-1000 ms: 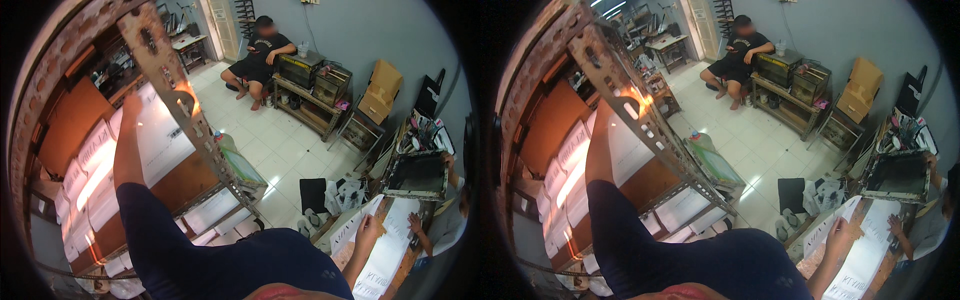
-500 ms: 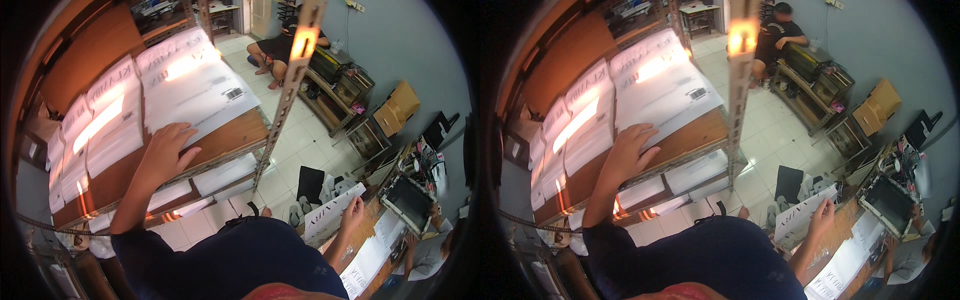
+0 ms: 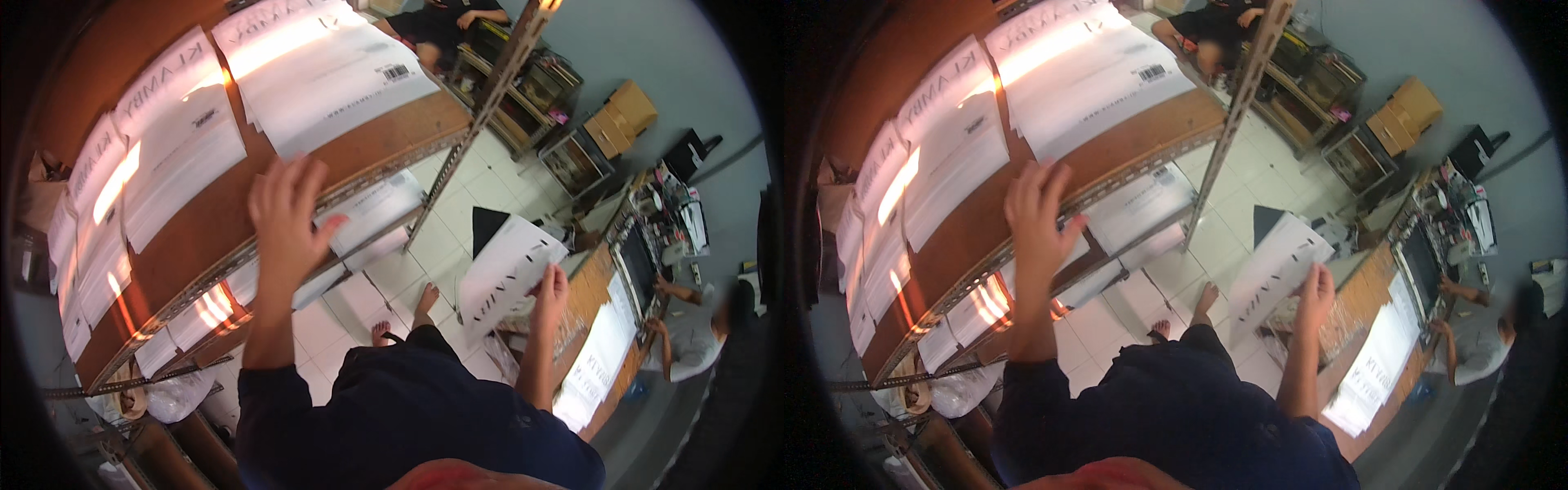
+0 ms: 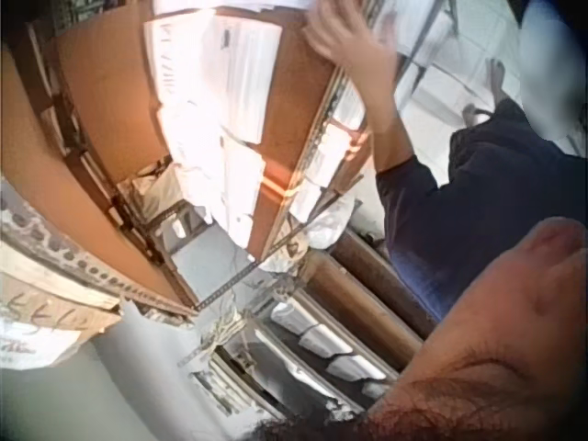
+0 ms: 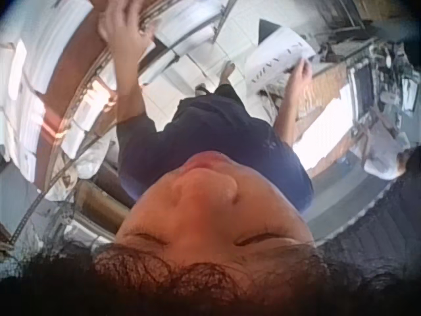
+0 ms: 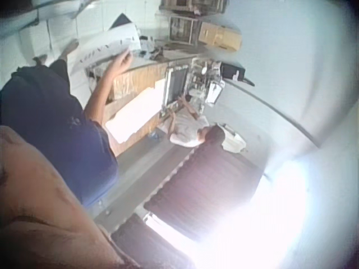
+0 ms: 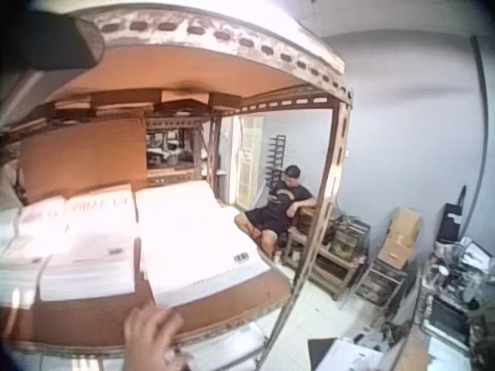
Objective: The person repeatedly picks up white packages from a table and places them onto a metal shelving unit. They handle the packages one by one, moving between the table and the shelf to stack them in rows.
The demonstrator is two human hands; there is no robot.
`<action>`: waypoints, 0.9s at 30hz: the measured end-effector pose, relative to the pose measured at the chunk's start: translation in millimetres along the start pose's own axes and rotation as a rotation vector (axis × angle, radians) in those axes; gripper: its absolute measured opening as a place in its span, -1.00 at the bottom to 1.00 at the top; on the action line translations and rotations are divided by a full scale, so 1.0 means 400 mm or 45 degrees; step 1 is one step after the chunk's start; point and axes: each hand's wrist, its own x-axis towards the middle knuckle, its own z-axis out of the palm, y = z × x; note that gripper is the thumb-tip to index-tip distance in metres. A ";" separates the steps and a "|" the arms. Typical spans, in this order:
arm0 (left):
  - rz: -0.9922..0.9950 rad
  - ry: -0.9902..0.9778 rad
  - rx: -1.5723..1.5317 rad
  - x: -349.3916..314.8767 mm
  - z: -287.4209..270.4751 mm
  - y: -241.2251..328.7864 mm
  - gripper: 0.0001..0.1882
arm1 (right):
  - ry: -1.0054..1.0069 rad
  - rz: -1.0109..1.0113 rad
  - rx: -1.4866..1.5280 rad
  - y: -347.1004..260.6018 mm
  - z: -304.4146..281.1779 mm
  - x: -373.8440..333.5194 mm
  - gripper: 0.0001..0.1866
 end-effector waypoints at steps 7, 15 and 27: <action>0.133 -0.540 -1.027 -0.311 0.201 0.388 -0.47 | 0.069 0.383 0.261 0.035 0.105 -0.158 -0.74; 0.399 -0.652 -0.870 -0.440 0.231 0.582 -0.82 | -0.054 0.438 0.404 0.056 -0.107 -0.281 -0.73; 0.045 -0.587 -0.854 -0.599 0.260 0.776 -0.82 | -0.055 0.885 -0.018 0.340 -0.780 -0.586 -0.55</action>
